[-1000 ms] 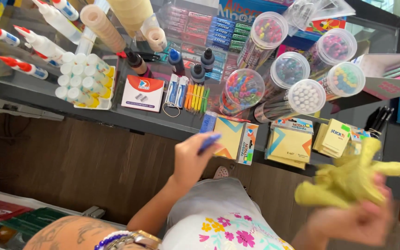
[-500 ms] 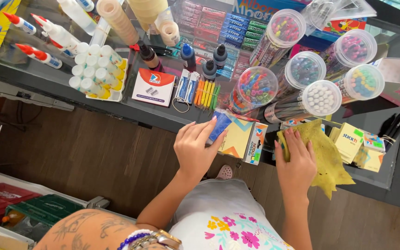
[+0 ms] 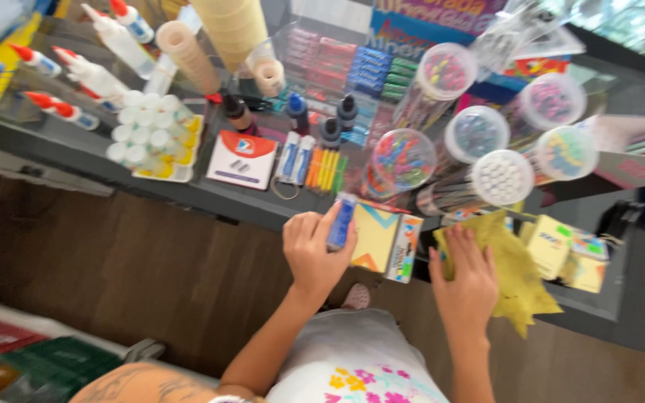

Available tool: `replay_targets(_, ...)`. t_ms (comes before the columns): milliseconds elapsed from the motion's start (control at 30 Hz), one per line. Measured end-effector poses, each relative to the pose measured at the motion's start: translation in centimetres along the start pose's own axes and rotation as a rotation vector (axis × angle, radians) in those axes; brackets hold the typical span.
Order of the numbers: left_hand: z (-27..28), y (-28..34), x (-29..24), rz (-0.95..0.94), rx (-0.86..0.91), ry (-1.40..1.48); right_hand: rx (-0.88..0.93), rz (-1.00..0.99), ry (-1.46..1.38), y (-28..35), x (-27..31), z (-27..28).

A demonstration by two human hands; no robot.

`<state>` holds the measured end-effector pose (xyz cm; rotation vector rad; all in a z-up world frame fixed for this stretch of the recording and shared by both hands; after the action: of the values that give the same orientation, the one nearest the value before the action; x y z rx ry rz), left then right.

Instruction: Organizing and bundling various stationery items like pens and markers using rubber bands and a cleaning cloth on a shop counter.

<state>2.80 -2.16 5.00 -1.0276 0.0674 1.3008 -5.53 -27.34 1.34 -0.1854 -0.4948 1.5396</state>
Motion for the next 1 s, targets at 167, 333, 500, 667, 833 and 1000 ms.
replay_targets(167, -1.0, 0.8, 0.5, -0.019, -0.053, -0.001, -0.023, 0.008, -0.016, -0.2, 0.4, 0.7)
replay_targets(333, -1.6, 0.8, 1.0, -0.029, -0.021, 0.061, 0.001, -0.013, -0.043, -0.2, 0.3, 0.6)
replay_targets(500, -1.2, 1.0, 0.9, -0.012, -0.039, 0.129, 0.005, -0.014, -0.056, 0.1, 0.3, 0.3)
replay_targets(667, -1.3, 1.4, 0.8, 0.047, -0.032, 0.129, 0.008, -0.034, -0.065, 0.1, 0.2, 0.3)
replay_targets(833, -1.4, 1.4, 1.2, 0.149, 0.003, 0.179, 0.010, -0.029, -0.065, 0.3, 0.5, 0.3)
replay_targets(1000, -2.3, 1.7, 1.7, 0.228, 0.114, 0.156, -0.001, -0.019, -0.047, 0.5, 0.4, 0.2)
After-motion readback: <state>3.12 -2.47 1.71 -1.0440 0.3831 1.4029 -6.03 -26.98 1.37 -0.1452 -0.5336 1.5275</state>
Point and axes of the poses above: each hand's wrist, its own y-axis away from the middle knuckle, its own z-axis out of the back of the hand, x = y × z, the point moved 8 cm from there along -y, towards the middle knuckle, and after that the axes turned 9 degrees about z, right-handed, at the moved point
